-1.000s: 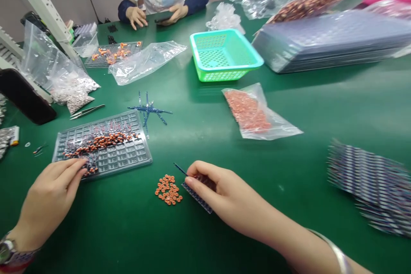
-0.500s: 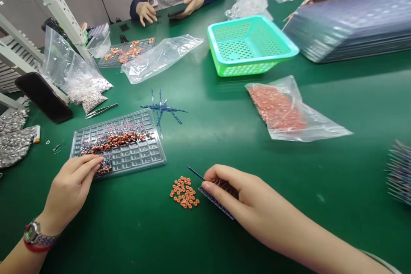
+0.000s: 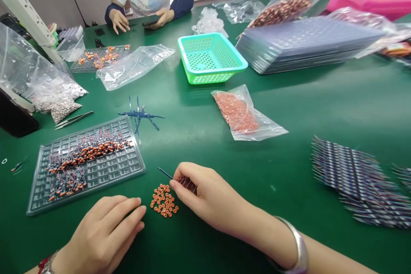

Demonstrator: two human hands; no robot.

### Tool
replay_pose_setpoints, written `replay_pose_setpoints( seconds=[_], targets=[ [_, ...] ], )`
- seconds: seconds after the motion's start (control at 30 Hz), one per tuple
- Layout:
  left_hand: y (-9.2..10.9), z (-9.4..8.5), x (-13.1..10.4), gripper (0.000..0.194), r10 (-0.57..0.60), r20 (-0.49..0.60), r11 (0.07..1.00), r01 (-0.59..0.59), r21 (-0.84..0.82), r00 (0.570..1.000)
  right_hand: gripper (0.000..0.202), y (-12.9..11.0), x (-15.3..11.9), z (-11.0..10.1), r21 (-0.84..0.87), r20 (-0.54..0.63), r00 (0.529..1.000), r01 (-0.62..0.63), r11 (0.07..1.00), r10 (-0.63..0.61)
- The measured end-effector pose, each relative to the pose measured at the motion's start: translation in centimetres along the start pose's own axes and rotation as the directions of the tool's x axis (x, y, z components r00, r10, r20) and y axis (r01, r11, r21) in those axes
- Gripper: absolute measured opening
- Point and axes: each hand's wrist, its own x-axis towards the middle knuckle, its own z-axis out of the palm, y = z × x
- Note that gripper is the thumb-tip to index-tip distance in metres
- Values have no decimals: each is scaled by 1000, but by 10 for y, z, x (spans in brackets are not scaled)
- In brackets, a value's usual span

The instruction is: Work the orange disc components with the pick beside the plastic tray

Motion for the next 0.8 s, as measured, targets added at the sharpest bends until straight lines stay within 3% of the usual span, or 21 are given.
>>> replay_pose_setpoints(
  seconds=[0.23, 0.47, 0.8],
  targets=[
    [-13, 6, -11, 21, 22, -14, 999, -23, -41, 1000, 22, 3, 0, 2, -17, 28, 1000, 10, 1000, -9],
    [-14, 11, -12, 22, 55, -35, 998, -54, 25, 998, 23, 2, 0, 1, -51, 49, 999, 17, 999, -15],
    [-13, 13, -14, 21, 45, -48, 999, -43, 28, 998, 23, 2, 4, 4, -53, -7, 1000, -24, 998, 24]
  ],
)
